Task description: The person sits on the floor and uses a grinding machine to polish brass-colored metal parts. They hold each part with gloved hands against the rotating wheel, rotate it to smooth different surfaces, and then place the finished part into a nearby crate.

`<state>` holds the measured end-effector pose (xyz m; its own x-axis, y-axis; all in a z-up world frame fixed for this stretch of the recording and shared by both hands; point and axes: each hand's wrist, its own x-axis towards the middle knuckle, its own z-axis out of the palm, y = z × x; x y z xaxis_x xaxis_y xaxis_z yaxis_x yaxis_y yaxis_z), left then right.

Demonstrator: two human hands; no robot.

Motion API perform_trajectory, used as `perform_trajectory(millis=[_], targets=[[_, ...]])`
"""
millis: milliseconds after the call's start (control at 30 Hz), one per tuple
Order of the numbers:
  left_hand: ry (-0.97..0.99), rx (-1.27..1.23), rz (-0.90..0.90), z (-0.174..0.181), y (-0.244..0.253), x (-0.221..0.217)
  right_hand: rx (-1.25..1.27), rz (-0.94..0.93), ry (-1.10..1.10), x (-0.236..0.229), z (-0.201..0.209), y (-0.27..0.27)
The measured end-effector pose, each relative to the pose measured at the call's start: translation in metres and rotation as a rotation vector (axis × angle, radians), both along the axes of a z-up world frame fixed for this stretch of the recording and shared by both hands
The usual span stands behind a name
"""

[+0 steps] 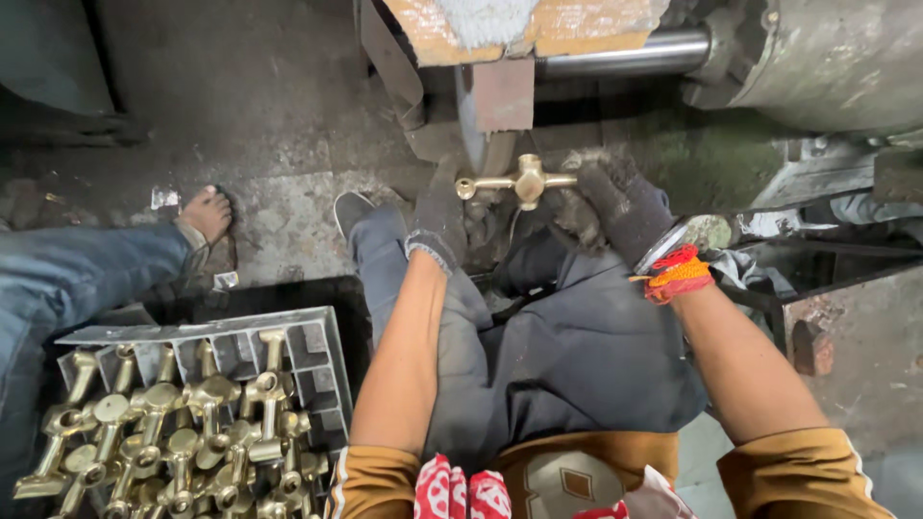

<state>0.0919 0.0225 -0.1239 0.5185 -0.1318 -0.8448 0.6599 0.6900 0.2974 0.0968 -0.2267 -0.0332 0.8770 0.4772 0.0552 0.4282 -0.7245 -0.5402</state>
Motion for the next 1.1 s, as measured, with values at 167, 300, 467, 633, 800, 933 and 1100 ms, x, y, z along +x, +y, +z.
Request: perform_trajectory(millis=[167,300,467,633,800,933,1100], targets=[[-0.056,0.05,0.033,-0.001,0.005,-0.002,0.009,-0.051,0.074,0.003,-0.033,-0.007],[-0.096,0.094,0.014,-0.01,0.003,-0.004,-0.08,0.099,-0.155,0.006,-0.041,-0.019],[-0.195,0.248,-0.021,-0.035,0.001,-0.023,0.242,-0.274,0.46,0.01,-0.048,-0.018],[-0.34,0.469,-0.141,-0.048,0.01,-0.02,-0.05,-0.02,0.156,0.016,-0.065,-0.018],[-0.138,0.306,-0.05,-0.037,0.013,-0.008,-0.044,-0.094,0.274,0.028,-0.034,0.001],[-0.421,0.239,-0.128,-0.012,0.018,-0.014,-0.244,-0.137,0.308,-0.008,0.033,0.016],[-1.213,1.724,-0.441,0.042,0.022,-0.075,0.502,-0.273,0.473,-0.144,0.093,0.019]])
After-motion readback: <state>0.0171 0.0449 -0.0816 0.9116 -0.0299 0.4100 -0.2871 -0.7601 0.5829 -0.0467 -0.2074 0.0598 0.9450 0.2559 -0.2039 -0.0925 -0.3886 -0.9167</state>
